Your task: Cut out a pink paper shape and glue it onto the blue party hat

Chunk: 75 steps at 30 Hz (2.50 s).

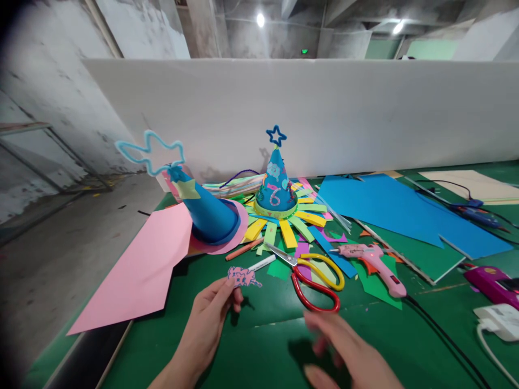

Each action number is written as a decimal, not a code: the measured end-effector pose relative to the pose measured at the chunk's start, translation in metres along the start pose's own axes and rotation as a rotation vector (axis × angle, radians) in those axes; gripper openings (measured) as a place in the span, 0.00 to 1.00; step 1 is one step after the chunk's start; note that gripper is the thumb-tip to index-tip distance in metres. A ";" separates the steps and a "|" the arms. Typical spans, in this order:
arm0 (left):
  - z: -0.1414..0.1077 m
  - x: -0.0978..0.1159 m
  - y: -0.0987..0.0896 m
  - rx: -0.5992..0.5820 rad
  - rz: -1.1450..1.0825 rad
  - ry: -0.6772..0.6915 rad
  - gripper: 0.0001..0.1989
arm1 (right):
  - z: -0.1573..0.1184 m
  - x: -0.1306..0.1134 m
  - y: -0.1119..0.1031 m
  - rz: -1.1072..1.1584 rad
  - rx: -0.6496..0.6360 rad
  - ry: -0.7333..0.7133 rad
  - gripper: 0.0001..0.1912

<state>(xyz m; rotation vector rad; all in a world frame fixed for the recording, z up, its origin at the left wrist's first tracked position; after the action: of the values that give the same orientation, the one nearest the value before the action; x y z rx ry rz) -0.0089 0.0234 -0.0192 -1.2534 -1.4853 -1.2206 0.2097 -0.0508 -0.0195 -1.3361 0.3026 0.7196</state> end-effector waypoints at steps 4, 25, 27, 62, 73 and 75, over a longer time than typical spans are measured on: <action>-0.003 -0.005 0.004 -0.070 0.023 0.003 0.15 | 0.058 -0.032 0.026 0.491 -0.119 0.226 0.29; 0.000 0.023 -0.016 -0.199 -0.275 -0.162 0.07 | 0.100 -0.044 0.050 1.347 -0.294 0.337 0.08; 0.006 0.016 -0.020 -0.084 -0.255 -0.126 0.07 | 0.110 -0.044 0.044 1.123 -0.208 0.260 0.10; 0.006 -0.015 -0.027 0.026 -0.152 -0.050 0.08 | 0.262 -0.092 0.103 0.295 0.155 -0.247 0.54; 0.006 -0.014 -0.027 0.009 -0.121 -0.072 0.08 | 0.273 -0.074 0.077 0.603 0.115 -0.318 0.44; 0.006 -0.014 -0.027 0.005 -0.126 -0.073 0.09 | 0.275 -0.071 0.068 0.666 0.089 -0.341 0.40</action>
<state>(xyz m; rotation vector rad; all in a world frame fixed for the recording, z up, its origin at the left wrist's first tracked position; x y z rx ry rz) -0.0329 0.0255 -0.0381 -1.2280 -1.6402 -1.2632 0.0595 0.1934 0.0344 -0.9970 0.5044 1.4533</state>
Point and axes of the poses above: each hand's wrist, its own z-axis towards the middle knuckle, its own y-axis out of the palm, x = y × z, the point moved 1 cm from there along z, towards the middle knuckle, and after that the axes turned 2 degrees about -x, right-handed, at the moved point
